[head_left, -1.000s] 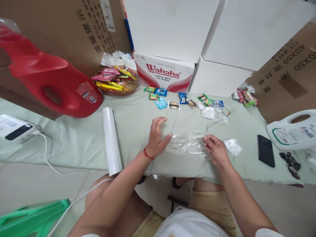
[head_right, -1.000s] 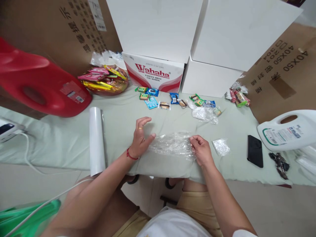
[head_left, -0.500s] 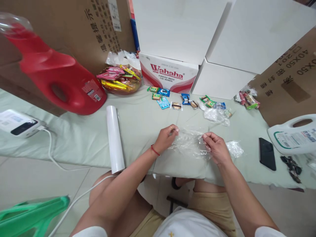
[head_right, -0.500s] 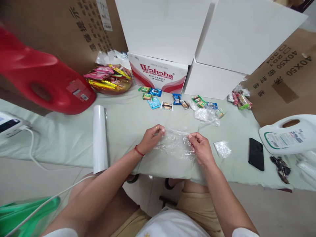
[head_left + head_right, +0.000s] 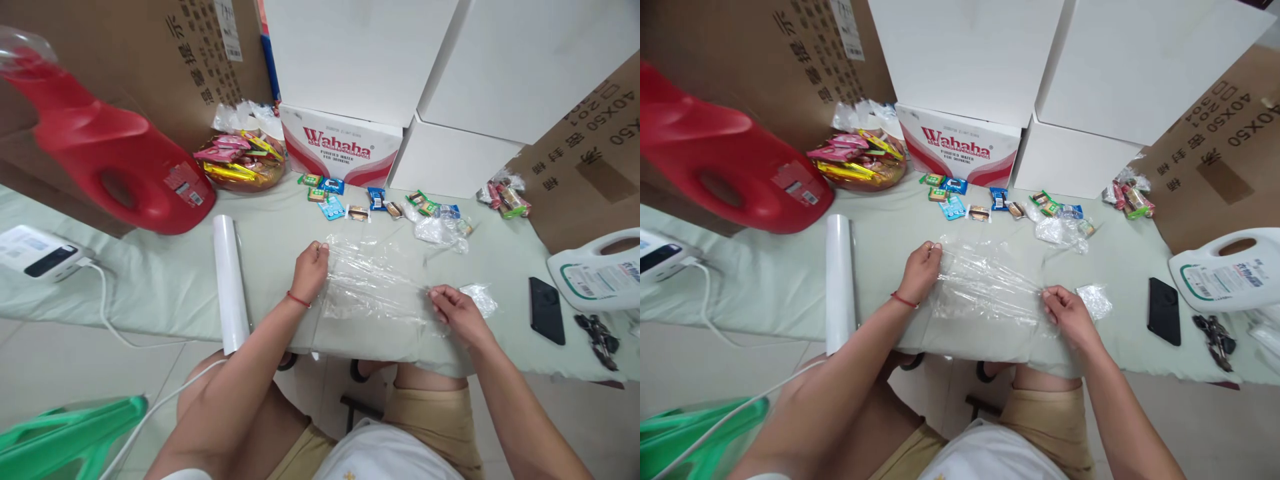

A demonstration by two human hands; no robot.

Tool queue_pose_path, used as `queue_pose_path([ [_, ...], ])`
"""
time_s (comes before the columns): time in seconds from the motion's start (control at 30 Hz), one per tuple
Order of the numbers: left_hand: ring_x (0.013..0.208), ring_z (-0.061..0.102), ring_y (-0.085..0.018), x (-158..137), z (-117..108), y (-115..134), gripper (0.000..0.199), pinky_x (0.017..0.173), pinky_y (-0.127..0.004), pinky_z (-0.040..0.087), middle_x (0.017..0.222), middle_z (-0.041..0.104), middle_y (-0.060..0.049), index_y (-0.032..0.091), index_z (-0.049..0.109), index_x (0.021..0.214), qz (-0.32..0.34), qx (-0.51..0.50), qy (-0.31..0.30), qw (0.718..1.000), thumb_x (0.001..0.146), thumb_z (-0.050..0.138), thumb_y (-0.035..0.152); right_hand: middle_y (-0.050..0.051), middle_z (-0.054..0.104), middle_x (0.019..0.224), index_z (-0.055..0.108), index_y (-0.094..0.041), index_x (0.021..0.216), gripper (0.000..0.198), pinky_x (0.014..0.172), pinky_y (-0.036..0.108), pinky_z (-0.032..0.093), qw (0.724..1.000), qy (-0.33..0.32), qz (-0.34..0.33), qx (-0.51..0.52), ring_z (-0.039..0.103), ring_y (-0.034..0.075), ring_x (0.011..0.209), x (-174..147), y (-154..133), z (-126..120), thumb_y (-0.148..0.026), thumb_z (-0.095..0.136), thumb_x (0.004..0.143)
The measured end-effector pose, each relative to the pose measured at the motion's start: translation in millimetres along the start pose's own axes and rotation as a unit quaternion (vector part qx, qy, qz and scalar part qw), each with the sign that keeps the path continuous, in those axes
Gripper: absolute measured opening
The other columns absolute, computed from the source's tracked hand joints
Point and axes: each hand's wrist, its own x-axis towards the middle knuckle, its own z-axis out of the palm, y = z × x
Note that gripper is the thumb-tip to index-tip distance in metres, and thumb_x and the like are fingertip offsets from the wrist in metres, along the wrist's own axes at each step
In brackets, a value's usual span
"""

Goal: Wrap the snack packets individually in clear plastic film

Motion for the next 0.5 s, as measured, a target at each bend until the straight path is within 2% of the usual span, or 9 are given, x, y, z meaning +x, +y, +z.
queue_pose_path([
  [0.07,0.059,0.043,-0.015,-2.2,-2.8,3.9,0.03,0.061,-0.028,0.031,0.058,0.039,0.006,0.023,0.043,0.072,0.019,0.032,-0.009,0.999,0.099,0.045,0.037,0.002,0.066,0.075,0.075,-0.022,0.094,0.045,0.053,0.027,0.041,0.996,-0.041,-0.014,-0.076,0.054,0.015,0.062,5.0,-2.8,-5.4,-0.062,0.081,0.074],
  [0.13,0.06,0.045,-0.016,-3.6,-3.8,7.6,0.026,0.063,-0.029,0.032,0.059,0.042,0.006,0.024,0.046,0.077,0.027,0.038,-0.025,0.999,0.1,0.044,0.035,0.005,0.073,0.093,0.075,-0.026,0.109,0.051,0.065,0.03,0.05,0.991,-0.04,-0.043,-0.119,0.063,0.02,0.079,17.2,-10.0,-4.2,-0.058,0.085,0.071],
  [0.2,0.061,0.047,-0.016,-3.7,-2.7,9.6,0.023,0.063,-0.028,0.033,0.06,0.043,0.006,0.024,0.048,0.081,0.029,0.034,-0.036,0.998,0.1,0.043,0.035,0.005,0.074,0.103,0.071,-0.027,0.119,0.061,0.071,0.032,0.052,0.99,-0.031,-0.062,-0.124,0.065,0.021,0.086,35.4,-18.5,5.0,-0.054,0.089,0.066],
  [0.23,0.061,0.048,-0.016,-3.4,-1.6,9.6,0.021,0.063,-0.028,0.034,0.06,0.044,0.006,0.024,0.049,0.083,0.028,0.029,-0.04,0.998,0.1,0.043,0.035,0.004,0.074,0.101,0.07,-0.027,0.121,0.064,0.071,0.031,0.052,0.99,-0.04,-0.064,-0.122,0.065,0.021,0.085,45.6,-22.3,12.1,-0.052,0.089,0.065],
  [0.3,0.06,0.048,-0.015,-1.9,0.8,7.5,0.018,0.062,-0.027,0.035,0.061,0.046,0.006,0.024,0.049,0.087,0.023,0.009,-0.045,0.999,0.099,0.044,0.036,0.002,0.072,0.089,0.072,-0.024,0.116,0.06,0.066,0.029,0.049,0.988,-0.071,-0.065,-0.118,0.062,0.017,0.076,66.2,-28.7,28.2,-0.052,0.088,0.065],
  [0.37,0.058,0.047,-0.014,0.8,2.6,3.5,0.016,0.06,-0.026,0.036,0.06,0.047,0.007,0.024,0.048,0.09,0.008,-0.021,-0.04,0.999,0.099,0.044,0.036,-0.001,0.065,0.075,0.074,-0.02,0.098,0.048,0.059,0.026,0.043,0.99,-0.086,-0.066,-0.095,0.054,0.013,0.065,85.5,-34.4,41.8,-0.054,0.085,0.066],
  [0.43,0.054,0.046,-0.013,4.5,3.0,-0.7,0.015,0.057,-0.025,0.036,0.06,0.047,0.007,0.024,0.047,0.091,-0.022,-0.057,-0.016,0.998,0.099,0.045,0.036,-0.002,0.06,0.068,0.07,-0.018,0.082,0.043,0.054,0.024,0.038,0.995,-0.058,-0.071,-0.047,0.047,0.011,0.059,104.5,-40.9,48.5,-0.055,0.083,0.065],
  [0.5,0.05,0.045,-0.012,8.1,2.7,-3.1,0.013,0.053,-0.023,0.036,0.059,0.047,0.008,0.024,0.045,0.09,-0.072,-0.099,0.013,0.992,0.098,0.046,0.035,-0.002,0.058,0.067,0.067,-0.018,0.077,0.042,0.052,0.024,0.038,0.996,-0.006,-0.086,-0.014,0.045,0.011,0.059,125.7,-48.8,48.6,-0.054,0.083,0.062],
])
